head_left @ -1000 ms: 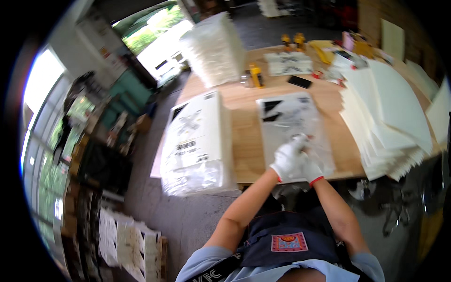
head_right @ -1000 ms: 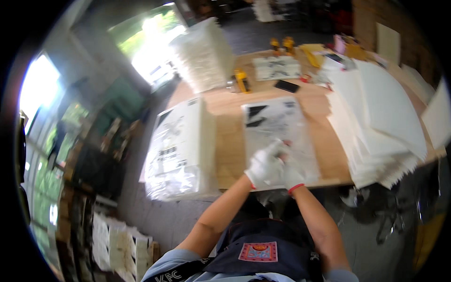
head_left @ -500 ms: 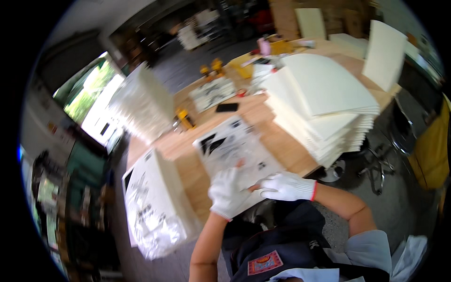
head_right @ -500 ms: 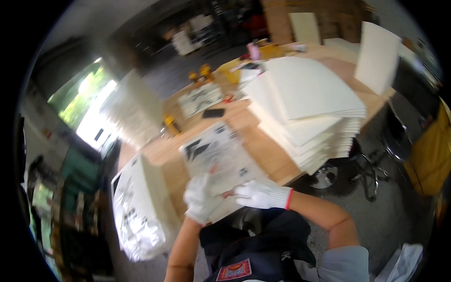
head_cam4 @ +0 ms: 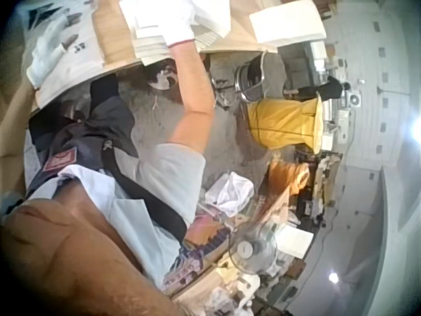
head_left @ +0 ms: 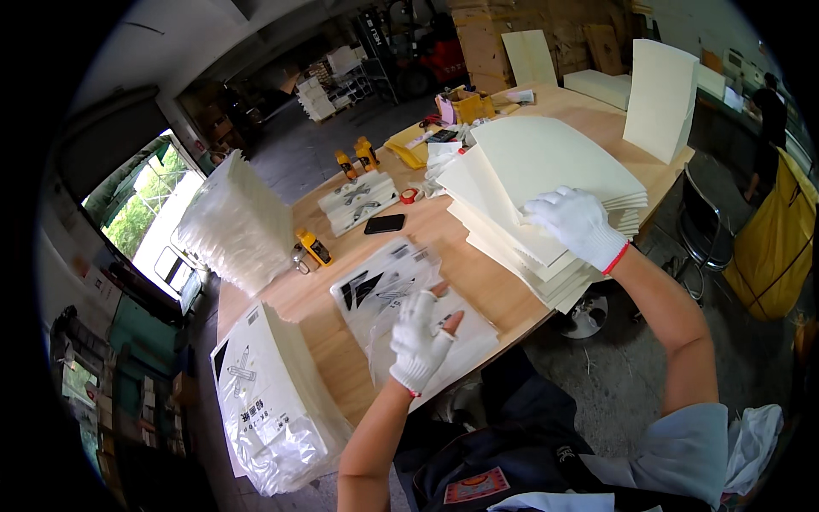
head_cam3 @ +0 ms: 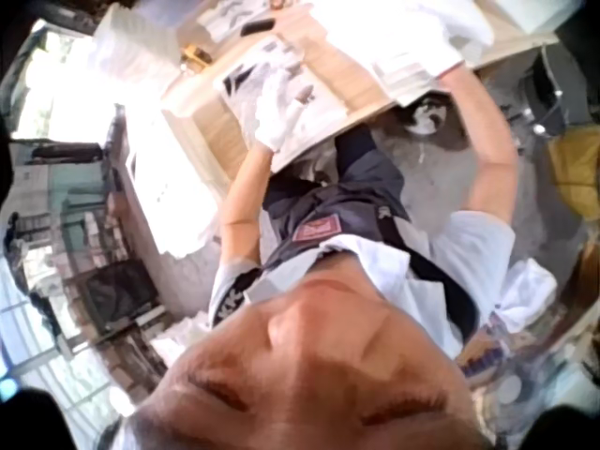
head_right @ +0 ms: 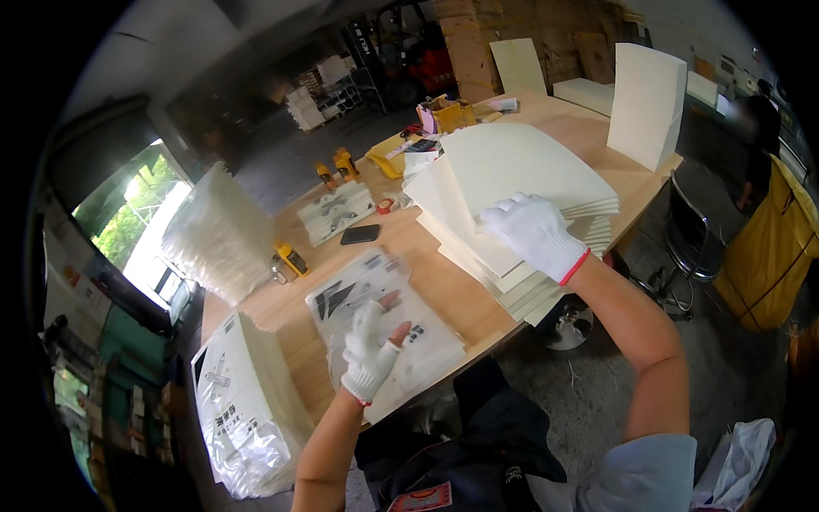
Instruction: The person repeatedly picks up stacks of white paper from a table and places them into clear plastic packaging bags. They then seal the bags and set them aside on the table. The process is repeated continuously throughout the clip.
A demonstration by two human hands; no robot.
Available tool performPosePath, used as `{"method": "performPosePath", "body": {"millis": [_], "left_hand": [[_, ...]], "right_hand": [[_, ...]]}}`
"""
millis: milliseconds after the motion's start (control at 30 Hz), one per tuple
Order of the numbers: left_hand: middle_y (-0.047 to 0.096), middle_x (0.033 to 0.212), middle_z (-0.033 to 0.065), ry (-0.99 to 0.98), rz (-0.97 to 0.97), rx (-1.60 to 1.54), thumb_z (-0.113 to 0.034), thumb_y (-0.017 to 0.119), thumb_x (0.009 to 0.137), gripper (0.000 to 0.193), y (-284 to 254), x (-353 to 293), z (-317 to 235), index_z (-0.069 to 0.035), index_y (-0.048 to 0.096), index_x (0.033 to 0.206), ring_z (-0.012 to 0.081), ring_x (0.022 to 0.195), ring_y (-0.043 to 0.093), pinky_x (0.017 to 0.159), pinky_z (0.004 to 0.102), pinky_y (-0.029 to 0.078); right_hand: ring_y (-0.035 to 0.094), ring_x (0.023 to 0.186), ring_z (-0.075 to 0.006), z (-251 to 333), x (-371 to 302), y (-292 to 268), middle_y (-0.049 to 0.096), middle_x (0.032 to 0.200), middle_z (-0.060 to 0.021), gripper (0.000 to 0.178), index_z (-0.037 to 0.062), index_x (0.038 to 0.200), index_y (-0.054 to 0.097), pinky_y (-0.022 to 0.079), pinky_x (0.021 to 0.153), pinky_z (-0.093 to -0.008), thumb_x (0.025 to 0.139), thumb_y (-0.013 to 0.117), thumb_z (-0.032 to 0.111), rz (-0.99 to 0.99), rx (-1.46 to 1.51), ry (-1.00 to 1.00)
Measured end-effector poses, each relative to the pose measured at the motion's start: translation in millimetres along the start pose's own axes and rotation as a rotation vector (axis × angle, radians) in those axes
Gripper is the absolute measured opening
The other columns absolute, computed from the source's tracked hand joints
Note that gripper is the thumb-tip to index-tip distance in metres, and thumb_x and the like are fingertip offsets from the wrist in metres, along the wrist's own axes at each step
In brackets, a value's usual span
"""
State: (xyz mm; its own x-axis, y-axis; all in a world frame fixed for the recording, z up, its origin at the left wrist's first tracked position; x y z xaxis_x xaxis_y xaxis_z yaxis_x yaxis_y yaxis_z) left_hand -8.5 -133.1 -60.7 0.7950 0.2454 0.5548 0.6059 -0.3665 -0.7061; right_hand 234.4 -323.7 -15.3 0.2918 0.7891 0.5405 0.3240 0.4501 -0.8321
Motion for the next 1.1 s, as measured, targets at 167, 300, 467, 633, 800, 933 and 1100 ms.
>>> {"method": "performPosePath", "body": {"millis": [167,300,467,633,800,933,1100], "left_hand": [[0.061,0.102,0.0082,-0.348,0.257,-0.980,-0.025,0.057,0.092,0.039,40.0,24.9,-19.7,-0.006,0.051,0.126,0.0170,0.086,0.059,0.077,0.0314,0.047],[0.062,0.096,0.0090,-0.660,0.493,-1.921,-0.027,0.056,0.091,0.034,54.1,64.1,-32.6,-0.004,0.055,0.116,0.0175,0.085,0.059,0.074,0.0308,0.047],[0.059,0.084,0.0068,-0.886,0.248,-1.260,-0.022,0.052,0.086,0.023,45.0,40.1,-21.9,-0.004,0.059,0.098,0.0124,0.063,0.054,0.048,0.0277,0.043],[0.057,0.069,0.0016,-0.803,0.520,-0.918,-0.021,0.055,0.084,0.019,-21.6,22.5,18.5,-0.005,0.060,0.092,0.0102,0.060,0.054,0.048,0.0243,0.041],[0.061,0.104,0.0256,-0.211,0.257,-0.315,-0.019,0.061,0.081,0.057,-16.1,-19.7,-19.2,0.000,0.043,0.132,0.0356,0.092,0.063,0.080,0.0372,0.050],[0.043,0.130,0.0283,0.028,0.019,0.111,-0.026,0.073,0.069,0.092,33.2,-66.4,-89.5,-0.002,0.023,0.143,0.0423,0.111,0.052,0.096,0.0446,0.041],[0.059,0.110,0.0209,-0.109,-0.110,-0.083,-0.018,0.072,0.065,0.059,16.2,-85.8,-38.1,-0.002,0.055,0.119,0.0389,0.110,0.053,0.095,0.0453,0.042]], "right_hand": [[0.060,0.082,-0.0243,-11.1,1.4,-22.6,0.064,0.090,-0.0036,0.014,0.0085,0.090,0.062,0.049,0.073,-0.0358,0.079,0.061,0.017,-0.287,-0.154,-0.162],[0.059,0.074,-0.0229,45.3,-20.7,-64.3,0.060,0.080,-0.0023,0.014,0.0102,0.084,0.061,0.047,0.068,-0.0349,0.075,0.066,0.019,-0.392,0.000,-0.203],[0.062,0.073,-0.0227,87.2,-58.3,-108.5,0.066,0.087,-0.0050,0.039,0.0100,0.114,0.060,0.048,0.066,-0.0354,0.082,0.065,0.031,-0.218,0.146,-0.251],[0.057,0.097,-0.0305,12.7,-96.8,-69.0,0.060,0.110,-0.0155,0.053,-0.0036,0.134,0.042,0.043,0.085,-0.0365,0.091,0.054,0.025,0.018,0.722,0.498],[0.039,0.129,-0.0221,69.9,-105.1,-2.3,0.044,0.138,-0.0144,0.056,-0.0056,0.136,0.038,0.026,0.109,-0.0328,0.094,0.052,0.027,-0.009,1.588,0.500],[0.053,0.109,-0.0226,147.7,-102.4,6.6,0.057,0.118,-0.0159,0.043,-0.0039,0.117,0.055,0.041,0.092,-0.0329,0.088,0.063,0.028,-0.031,1.303,0.645],[0.059,0.071,-0.0346,139.7,-120.9,13.2,0.063,0.098,-0.0199,0.019,-0.0013,0.097,0.064,0.048,0.066,-0.0378,0.084,0.063,0.013,-0.048,0.905,0.330]]}}
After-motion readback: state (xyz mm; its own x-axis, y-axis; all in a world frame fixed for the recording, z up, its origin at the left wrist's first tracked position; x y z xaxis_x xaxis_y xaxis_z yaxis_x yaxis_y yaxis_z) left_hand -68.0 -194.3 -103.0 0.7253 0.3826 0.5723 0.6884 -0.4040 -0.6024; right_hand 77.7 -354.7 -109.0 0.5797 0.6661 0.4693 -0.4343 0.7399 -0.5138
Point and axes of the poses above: each hand's wrist, its own x-axis towards the middle knuckle, its own y-axis out of the palm, z = x × y, the point moved 1 cm from there along x, towards the middle knuckle
